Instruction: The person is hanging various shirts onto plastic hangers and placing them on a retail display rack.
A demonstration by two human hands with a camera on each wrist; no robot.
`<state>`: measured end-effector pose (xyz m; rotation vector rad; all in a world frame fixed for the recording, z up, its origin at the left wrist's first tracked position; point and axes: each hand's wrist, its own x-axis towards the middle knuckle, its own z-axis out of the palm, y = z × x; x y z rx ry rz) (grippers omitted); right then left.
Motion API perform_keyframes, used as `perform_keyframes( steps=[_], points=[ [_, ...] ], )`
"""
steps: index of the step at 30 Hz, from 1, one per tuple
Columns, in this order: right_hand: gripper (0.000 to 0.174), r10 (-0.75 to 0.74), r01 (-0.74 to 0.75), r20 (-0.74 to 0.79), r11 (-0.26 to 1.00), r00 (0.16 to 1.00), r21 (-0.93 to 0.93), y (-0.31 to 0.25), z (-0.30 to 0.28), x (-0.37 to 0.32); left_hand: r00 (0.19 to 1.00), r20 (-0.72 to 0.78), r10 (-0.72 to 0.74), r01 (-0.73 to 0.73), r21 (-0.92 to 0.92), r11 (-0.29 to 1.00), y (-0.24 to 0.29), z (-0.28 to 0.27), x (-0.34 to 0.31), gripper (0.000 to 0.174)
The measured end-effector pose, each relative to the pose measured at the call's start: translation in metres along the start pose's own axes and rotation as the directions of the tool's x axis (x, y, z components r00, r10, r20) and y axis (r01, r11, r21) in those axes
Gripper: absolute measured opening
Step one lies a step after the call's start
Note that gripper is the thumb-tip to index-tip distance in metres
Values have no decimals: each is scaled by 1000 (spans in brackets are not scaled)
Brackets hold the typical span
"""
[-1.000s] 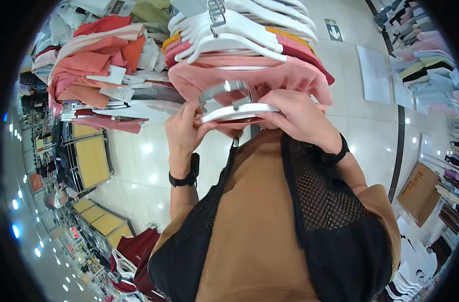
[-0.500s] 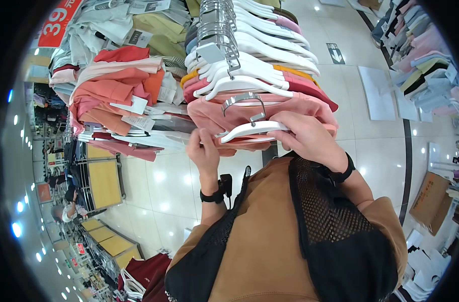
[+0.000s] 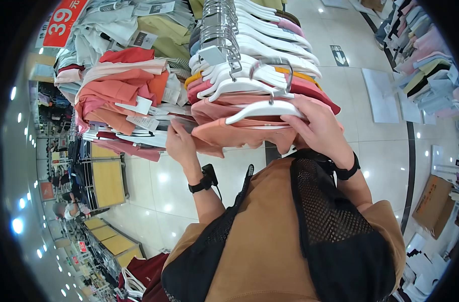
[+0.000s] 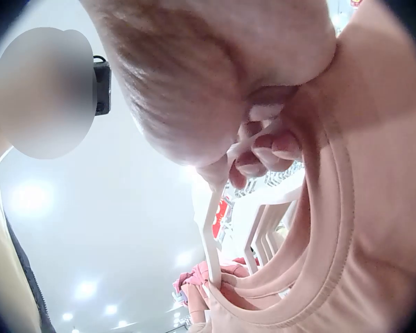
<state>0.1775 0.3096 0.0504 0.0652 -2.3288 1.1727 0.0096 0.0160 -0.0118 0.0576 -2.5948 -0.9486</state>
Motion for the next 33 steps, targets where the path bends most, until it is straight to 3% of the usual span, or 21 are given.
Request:
perform_keyframes(
  steps=[1, 2, 4, 5, 6, 7, 8, 10, 11, 13, 20, 22, 26, 28, 31, 33],
  points=[
    [20, -55, 55, 6, 998, 998, 13, 3, -1, 0, 997, -70, 15, -13, 27, 1000, 0, -3, 3, 44],
    [20, -56, 56, 9, 998, 998, 14, 5, -4, -2, 997, -71, 13, -11, 27, 1000, 4, -5, 5, 44],
    [19, -67, 59, 144, 997, 987, 57, 8, -10, -7, 973, 3, 229, -218, -299, 929, 15, -7, 11, 30],
    [19, -71, 63, 152, 996, 986, 58, 7, -11, -10, 937, 100, 336, -277, -377, 884, 21, -5, 15, 31],
    [19, -17, 9, 188, 999, 982, 42, 4, -12, -14, 882, 92, 462, -392, -402, 828, 43, -6, 11, 37],
    [19, 11, -19, 209, 999, 978, 34, 4, -11, -15, 774, 58, 630, -520, -510, 685, 67, -5, 12, 37],
    [19, 39, -46, 229, 999, 973, 25, 3, -10, -15, 778, 59, 626, -516, -509, 689, 75, 3, 13, 37],
    [20, -74, 73, 177, 997, 981, 11, 4, -8, -13, 649, -5, 761, -682, -446, 579, 88, 19, 16, 34],
    [20, -74, 74, 177, 997, 981, 10, 3, -7, -11, 650, -6, 760, -682, -446, 579, 91, 23, 16, 34],
    [21, -88, 87, 88, 996, 992, 13, 0, -5, -7, 762, 41, 646, -522, -551, 651, 97, 28, 19, 31],
    [22, -74, 79, 74, 995, 995, -59, -4, -7, 0, 804, 56, 591, -449, -595, 667, 104, 38, 25, 22],
    [23, -112, 114, 38, 992, 993, -55, -4, -4, 4, 840, 148, 523, -345, -598, 724, 109, 34, 26, 20],
    [23, -148, 151, 41, 984, 988, -92, -9, -2, 18, 809, 143, 570, -400, -577, 712, 104, 37, 36, 27],
    [23, -142, 141, 1, 982, 990, -129, -14, 1, 24, 830, 344, 438, -170, -593, 787, 107, 29, 36, 26],
    [22, -121, 125, 53, 989, 991, -79, -18, 2, 35, 831, 373, 413, -60, -678, 732, 115, 18, 33, 24],
    [22, -126, 131, 60, 987, 990, -94, -19, 7, 42, 813, 393, 430, -61, -676, 734, 120, 7, 31, 24]
  ],
)
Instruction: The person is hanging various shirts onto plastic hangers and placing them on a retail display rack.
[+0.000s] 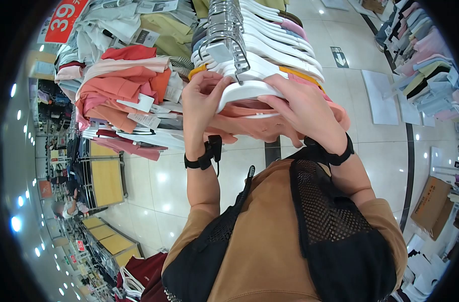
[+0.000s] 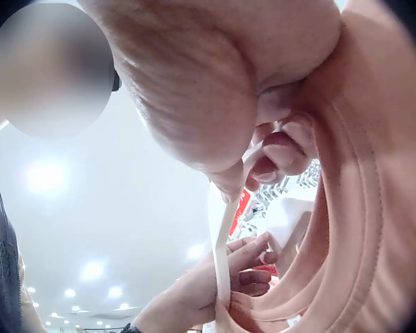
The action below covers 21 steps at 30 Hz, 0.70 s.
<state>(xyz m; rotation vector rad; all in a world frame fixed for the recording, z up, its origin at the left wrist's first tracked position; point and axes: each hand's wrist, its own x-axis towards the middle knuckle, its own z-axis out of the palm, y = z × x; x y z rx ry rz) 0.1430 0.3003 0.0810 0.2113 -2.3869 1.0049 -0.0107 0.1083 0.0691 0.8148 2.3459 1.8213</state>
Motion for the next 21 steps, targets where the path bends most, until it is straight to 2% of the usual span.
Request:
perform_keyframes(
  steps=[4, 8, 10, 14, 17, 20, 21],
  points=[
    [22, -16, 15, -10, 999, 1000, -45, 2, 12, 6, 998, 28, -49, 50, -29, 998, 17, -3, -9, 23],
    [22, 21, -21, -2, 1000, 1000, -6, 11, 24, 6, 1000, 5, -24, 24, -52, 998, 19, -3, -21, 26],
    [22, 87, -87, 46, 996, 995, 12, 15, 27, 6, 999, 2, 35, -35, 52, 998, 15, -2, -26, 28],
    [22, 90, -90, 65, 996, 994, -1, 15, 30, 7, 998, -38, 52, -50, 53, 997, 11, 5, -32, 26],
    [25, 132, -129, 75, 990, 988, -49, 5, 22, 0, 995, -13, 94, -91, 140, 986, 8, 4, -36, 24],
    [29, 89, -89, -2, 995, 996, -45, -3, 12, -13, 993, -36, 114, -108, 156, 982, 5, 7, -38, 23],
    [30, 48, -54, -60, 994, 997, -99, -3, 8, -18, 991, -51, 123, -114, 158, 981, 3, 8, -39, 22]
  ],
)
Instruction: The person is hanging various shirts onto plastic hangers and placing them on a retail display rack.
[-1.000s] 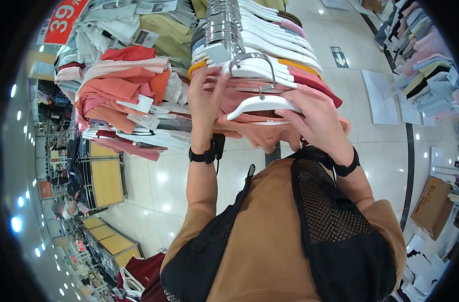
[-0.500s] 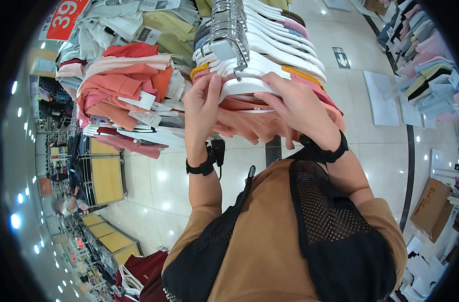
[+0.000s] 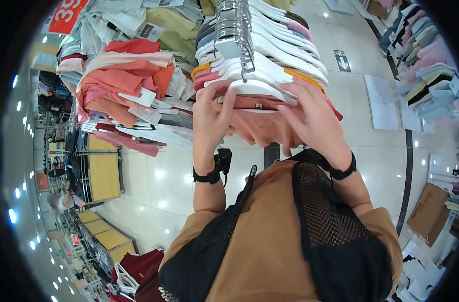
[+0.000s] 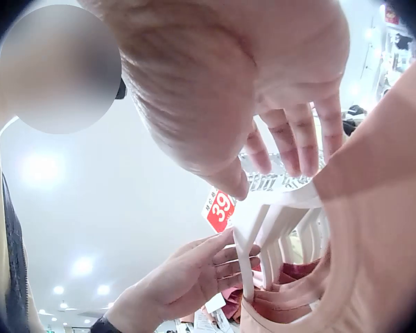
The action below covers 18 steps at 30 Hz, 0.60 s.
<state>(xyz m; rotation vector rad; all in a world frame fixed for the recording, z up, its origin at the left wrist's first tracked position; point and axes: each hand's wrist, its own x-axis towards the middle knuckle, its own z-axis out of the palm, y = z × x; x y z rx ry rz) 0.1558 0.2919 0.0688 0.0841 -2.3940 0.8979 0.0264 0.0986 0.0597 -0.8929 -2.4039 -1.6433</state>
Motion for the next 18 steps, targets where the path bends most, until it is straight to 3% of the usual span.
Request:
perform_keyframes(
  steps=[2, 4, 9, 14, 16, 18],
  points=[
    [31, -39, 36, -45, 998, 998, -59, 4, -8, -14, 1000, -21, -5, 5, -8, 1000, -1, 1, -4, 22],
    [32, 151, -140, -73, 981, 986, 135, 15, -14, -32, 1000, -28, -11, 11, 31, 999, -1, 2, -6, 21],
    [42, 332, -332, -22, 943, 943, 26, 46, -26, -77, 985, -75, 156, -145, 135, 980, -18, 6, -7, 23],
    [55, 372, -373, 54, 928, 927, 20, 61, -29, -100, 964, -125, 234, -203, 221, 954, -20, 15, -17, 28],
    [64, 419, -431, 143, 900, 896, 66, 64, -30, -99, 962, -162, 219, -178, 236, 955, -21, 16, -20, 29],
    [69, 381, -398, 196, 916, 904, 56, 74, -36, -93, 975, -164, 152, -120, 190, 974, -17, 15, -25, 28]
  ],
)
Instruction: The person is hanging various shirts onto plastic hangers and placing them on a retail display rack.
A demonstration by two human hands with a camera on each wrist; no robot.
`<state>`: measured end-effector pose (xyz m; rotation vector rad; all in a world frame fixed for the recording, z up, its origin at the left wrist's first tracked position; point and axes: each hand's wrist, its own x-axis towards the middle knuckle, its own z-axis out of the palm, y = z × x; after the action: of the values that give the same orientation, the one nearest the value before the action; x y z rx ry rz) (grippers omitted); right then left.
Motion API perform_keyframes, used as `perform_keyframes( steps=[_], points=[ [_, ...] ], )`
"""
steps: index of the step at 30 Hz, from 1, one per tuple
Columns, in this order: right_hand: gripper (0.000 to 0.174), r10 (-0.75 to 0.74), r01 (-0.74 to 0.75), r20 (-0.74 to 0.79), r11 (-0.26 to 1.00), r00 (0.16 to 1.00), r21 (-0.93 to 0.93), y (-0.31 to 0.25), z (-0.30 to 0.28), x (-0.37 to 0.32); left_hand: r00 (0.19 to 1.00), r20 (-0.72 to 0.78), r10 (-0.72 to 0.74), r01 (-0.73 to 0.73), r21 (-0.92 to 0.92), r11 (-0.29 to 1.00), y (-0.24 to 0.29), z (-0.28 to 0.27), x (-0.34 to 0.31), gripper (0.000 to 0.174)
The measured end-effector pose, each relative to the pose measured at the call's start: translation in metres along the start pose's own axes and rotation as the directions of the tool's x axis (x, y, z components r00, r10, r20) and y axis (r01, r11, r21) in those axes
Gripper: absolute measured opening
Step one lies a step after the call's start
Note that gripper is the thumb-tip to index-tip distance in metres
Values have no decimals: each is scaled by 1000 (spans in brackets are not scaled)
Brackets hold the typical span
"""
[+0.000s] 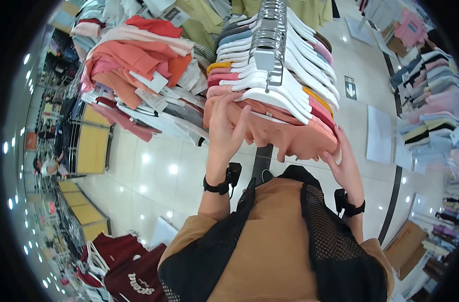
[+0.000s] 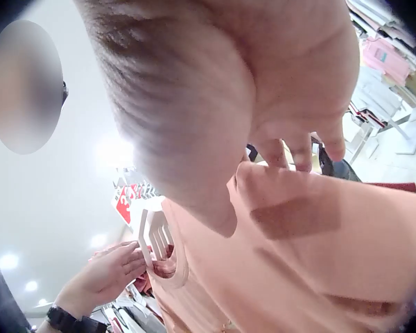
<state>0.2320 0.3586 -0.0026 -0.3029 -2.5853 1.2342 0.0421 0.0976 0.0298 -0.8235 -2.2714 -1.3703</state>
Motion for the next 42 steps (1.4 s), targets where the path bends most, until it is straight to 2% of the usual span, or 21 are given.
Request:
perform_keyframes(
  steps=[4, 6, 8, 9, 12, 13, 15, 16, 17, 18, 19, 22, 26, 30, 32, 33, 35, 36, 38, 40, 42],
  points=[
    [70, -92, 94, 29, 994, 995, -54, -4, -21, 30, 998, -40, -55, 52, -58, 997, -7, -11, -4, 28],
    [70, -152, 155, 61, 987, 987, -44, -5, -32, 42, 988, 51, -143, 147, -76, 986, 0, -22, -8, 24],
    [69, -231, 232, 23, 970, 973, -70, -11, -34, 52, 980, 8, -200, 200, -54, 978, 10, -30, -11, 22],
    [67, -237, 237, 7, 970, 971, -47, -15, -36, 55, 959, 79, -271, 266, 63, 962, 13, -36, -13, 22],
    [38, -293, 307, -156, 949, 943, 70, -21, -32, 54, 923, 146, -356, 323, 207, 923, 24, -50, -22, 25],
    [27, -186, 214, -152, 958, 971, 191, -22, -30, 49, 912, 153, -381, 354, 177, 918, 26, -52, -27, 25],
    [6, -16, 62, -105, 890, 994, 451, -28, -18, 36, 877, 150, -457, 441, 126, 888, 38, -53, -32, 27],
    [5, 7, -32, 53, 870, 999, 492, -34, -20, 30, 877, 129, -463, 449, 123, 885, 38, -52, -35, 27],
    [4, -101, 47, 81, 864, 992, 502, -35, -10, 28, 851, 146, -505, 478, 185, 859, 34, -51, -40, 28],
    [5, -123, 3, 231, 888, 965, 460, -37, -6, 27, 818, 162, -552, 508, 247, 825, 31, -51, -47, 29],
    [6, -232, 113, 282, 918, 931, 380, -47, -3, 28, 819, 140, -557, 517, 243, 821, 30, -52, -51, 29],
    [12, -408, 248, 514, 902, 754, 353, -71, 12, 34, 780, 289, -555, 474, 305, 826, 19, -61, -50, 30],
    [19, -556, 378, 513, 828, 654, 415, -113, 41, 52, 783, 309, -540, 487, 235, 841, 4, -81, -37, 31],
    [27, -648, 503, 378, 757, 661, 418, -170, 91, 89, 835, 251, -489, 476, 113, 872, -34, -111, -25, 27],
    [30, -720, 586, 159, 655, 675, 478, -203, 124, 115, 868, 227, -443, 437, 77, 896, -50, -133, -20, 25],
    [31, -555, 366, 286, 779, 782, 510, -223, 133, 128, 897, 192, -398, 398, 44, 916, -56, -145, -18, 23],
    [34, -507, 323, 208, 763, 836, 560, -260, 162, 162, 869, 225, -440, 448, 13, 894, -49, -171, -9, 23],
    [34, -631, 531, -13, 641, 775, 554, -276, 180, 191, 852, 233, -470, 488, -24, 873, -48, -180, -5, 23],
    [35, -541, 476, -136, 560, 830, 678, -304, 215, 243, 879, 260, -401, 431, -70, 899, -61, -194, -6, 22],
    [37, -666, 720, -284, 592, 690, 361, -323, 232, 304, 916, 237, -323, 359, -132, 924, -77, -202, -10, 23],
    [42, -653, 685, -216, 657, 725, 315, -330, 243, 369, 916, 258, -306, 349, -139, 927, -83, -214, -7, 24]
  ],
)
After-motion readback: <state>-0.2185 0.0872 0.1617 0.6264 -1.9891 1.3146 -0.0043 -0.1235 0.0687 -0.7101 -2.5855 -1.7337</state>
